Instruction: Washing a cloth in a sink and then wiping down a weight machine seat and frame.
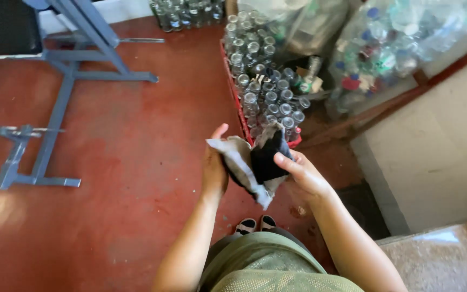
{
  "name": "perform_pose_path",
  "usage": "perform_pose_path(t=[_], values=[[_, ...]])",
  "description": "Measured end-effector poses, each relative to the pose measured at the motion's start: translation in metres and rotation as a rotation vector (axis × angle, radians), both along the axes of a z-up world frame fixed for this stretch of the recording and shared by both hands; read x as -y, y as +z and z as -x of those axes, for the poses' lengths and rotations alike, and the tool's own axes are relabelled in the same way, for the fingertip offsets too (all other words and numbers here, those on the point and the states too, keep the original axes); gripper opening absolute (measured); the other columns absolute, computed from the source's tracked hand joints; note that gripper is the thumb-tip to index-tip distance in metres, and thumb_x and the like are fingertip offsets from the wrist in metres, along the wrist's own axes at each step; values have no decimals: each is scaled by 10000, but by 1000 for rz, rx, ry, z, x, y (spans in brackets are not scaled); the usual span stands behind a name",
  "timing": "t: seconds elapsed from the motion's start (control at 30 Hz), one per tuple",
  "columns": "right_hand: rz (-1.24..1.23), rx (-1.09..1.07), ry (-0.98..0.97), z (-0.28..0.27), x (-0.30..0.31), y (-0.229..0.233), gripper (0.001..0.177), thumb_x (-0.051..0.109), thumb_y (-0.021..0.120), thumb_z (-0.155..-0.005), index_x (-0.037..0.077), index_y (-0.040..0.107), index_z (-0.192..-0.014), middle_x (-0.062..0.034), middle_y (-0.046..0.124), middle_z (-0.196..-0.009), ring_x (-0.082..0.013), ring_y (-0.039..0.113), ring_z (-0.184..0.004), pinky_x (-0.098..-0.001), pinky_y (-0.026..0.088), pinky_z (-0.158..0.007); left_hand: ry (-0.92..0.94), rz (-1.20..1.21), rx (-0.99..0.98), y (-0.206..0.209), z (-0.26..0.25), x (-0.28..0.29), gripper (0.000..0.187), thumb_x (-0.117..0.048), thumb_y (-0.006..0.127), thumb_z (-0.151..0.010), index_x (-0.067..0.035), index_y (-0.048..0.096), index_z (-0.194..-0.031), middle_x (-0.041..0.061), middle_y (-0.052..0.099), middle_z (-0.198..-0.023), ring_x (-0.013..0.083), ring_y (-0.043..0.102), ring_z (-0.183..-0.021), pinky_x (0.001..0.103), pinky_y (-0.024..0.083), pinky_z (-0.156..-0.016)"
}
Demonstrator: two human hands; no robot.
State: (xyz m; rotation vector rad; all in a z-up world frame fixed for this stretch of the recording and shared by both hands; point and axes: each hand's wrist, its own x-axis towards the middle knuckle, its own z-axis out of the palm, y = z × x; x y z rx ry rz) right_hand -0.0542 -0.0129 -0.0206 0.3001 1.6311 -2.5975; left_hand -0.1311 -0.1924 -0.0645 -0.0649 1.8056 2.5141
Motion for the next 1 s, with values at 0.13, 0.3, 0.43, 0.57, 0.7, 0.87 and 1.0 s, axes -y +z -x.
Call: perform_pose_path(t=[0.13,0.3,0.43,0.57,0.7,0.87,1.0], values=[[-321,-290,296,10,-38,0,109,-3,838,-805,42,740,-789,-22,634,-885,-124,566,-862,-345,522,-825,49,-7,26,4,-1,1,440,-386,364,-1099,-225,672,-1370,51,556,-1045,176,567,-946,290,551,-815],[-847,-589,286,25,-55,49,122,55,748,-878,4,645,-919,-171,653,-1068,-328,654,-1017,-446,501,-916,85,-41,89,7,-7,-25,431,-372,434,-1052,-218,635,-1401,73,538,-1116,197,558,-1001,311,538,-852],[-503,-77,278,22,-69,53,114,89,726,-913,28,729,-1009,-45,662,-845,-146,632,-809,-326,576,-725,133,-56,110,5,-22,-41,442,-365,468,-1029,-214,616,-1416,84,529,-1152,208,554,-1029,321,531,-870],[-241,-35,257,28,-83,38,110,65,712,-906,17,702,-1005,-59,671,-774,-146,689,-709,-302,590,-639,140,-80,152,5,-23,-51,474,-354,520,-993,-208,588,-1439,100,516,-1205,224,547,-1071,337,521,-898],[-494,-114,343,27,-83,41,88,47,786,-866,15,718,-912,-42,636,-759,-129,604,-718,-270,535,-653,98,-96,188,4,-23,-61,524,-344,572,-958,-202,560,-1462,117,502,-1259,240,541,-1112,352,512,-926],[-469,-115,397,44,-85,44,100,58,786,-878,21,693,-876,-17,632,-728,-104,606,-687,-241,524,-634,51,-119,222,5,-8,-75,586,-333,624,-922,-197,533,-1484,134,489,-1312,256,534,-1154,368,502,-954],[-590,-225,505,64,-88,15,299,148,882,-824,51,599,-807,-5,510,-718,-122,486,-691,-265,430,-606,10,-144,265,3,13,-67,657,-323,676,-887,-191,505,-1507,150,475,-1366,272,528,-1195,384,492,-982]])
